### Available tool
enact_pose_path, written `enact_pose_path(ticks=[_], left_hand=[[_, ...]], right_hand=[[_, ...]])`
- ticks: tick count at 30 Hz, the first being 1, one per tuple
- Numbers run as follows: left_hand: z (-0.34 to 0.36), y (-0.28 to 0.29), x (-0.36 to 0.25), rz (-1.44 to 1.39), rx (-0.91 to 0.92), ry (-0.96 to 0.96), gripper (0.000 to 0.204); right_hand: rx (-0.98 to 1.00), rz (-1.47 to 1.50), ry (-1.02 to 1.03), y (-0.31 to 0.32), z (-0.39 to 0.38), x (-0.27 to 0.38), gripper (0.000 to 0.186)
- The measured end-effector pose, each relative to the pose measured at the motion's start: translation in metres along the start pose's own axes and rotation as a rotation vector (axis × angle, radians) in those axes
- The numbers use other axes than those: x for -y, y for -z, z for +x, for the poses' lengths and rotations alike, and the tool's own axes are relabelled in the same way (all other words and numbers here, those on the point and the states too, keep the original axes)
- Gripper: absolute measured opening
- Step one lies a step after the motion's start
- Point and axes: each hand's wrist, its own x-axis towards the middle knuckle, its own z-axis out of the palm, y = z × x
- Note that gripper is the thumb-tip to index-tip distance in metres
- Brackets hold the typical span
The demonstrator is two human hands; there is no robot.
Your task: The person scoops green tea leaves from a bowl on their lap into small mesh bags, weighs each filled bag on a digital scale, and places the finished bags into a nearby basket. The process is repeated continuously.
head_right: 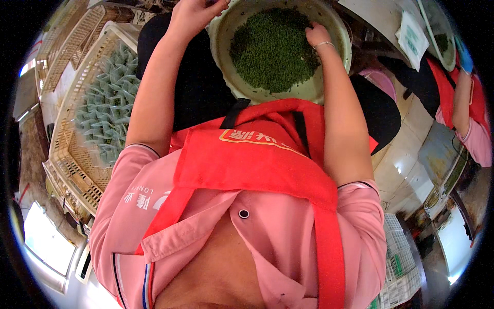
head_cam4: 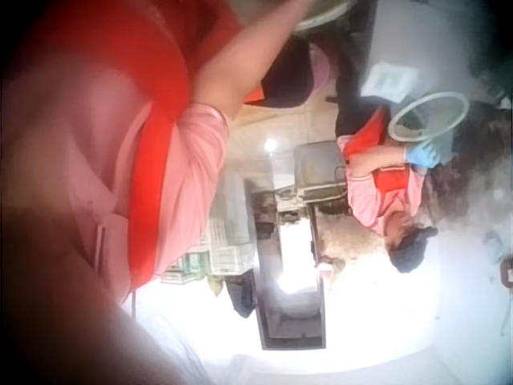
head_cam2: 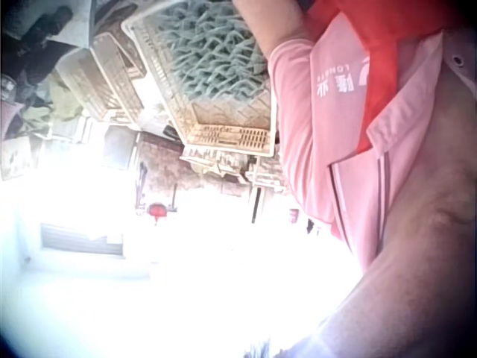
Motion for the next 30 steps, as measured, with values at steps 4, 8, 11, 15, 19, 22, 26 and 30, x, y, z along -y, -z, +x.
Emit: enact_pose_path(ticks=[4,8,11,15,19,22,26,30], left_hand=[[0.003,-0.007,0.005,0.037,0.002,-0.037,0.026],[0.007,-0.01,0.005,0.065,0.021,-0.048,0.025],[0.007,-0.01,0.006,0.074,0.043,-0.02,0.025],[0.01,-0.008,0.006,0.048,0.034,-0.054,0.024],[0.008,-0.007,0.005,-0.004,0.025,-0.043,0.025],[0.009,-0.005,0.006,-0.056,0.016,-0.015,0.026],[0.011,-0.007,0.007,-0.11,0.008,-0.017,0.027],[0.011,-0.01,0.008,-0.032,0.007,-0.043,0.027]], right_hand=[[0.336,-0.312,-0.049,-0.017,0.05,0.018,0.049],[0.242,-0.04,0.056,-0.059,0.037,0.074,0.049],[0.461,-0.077,0.27,-0.05,-0.014,0.142,0.051],[0.646,-0.104,0.584,-0.043,-0.057,0.137,0.046],[0.786,-0.061,0.469,0.008,-0.051,0.099,0.032],[0.705,-0.022,0.4,0.033,-0.049,0.065,0.025],[0.458,0.019,0.427,0.005,-0.053,0.082,0.038],[0.354,-0.167,0.594,-0.053,-0.065,0.142,0.063]])
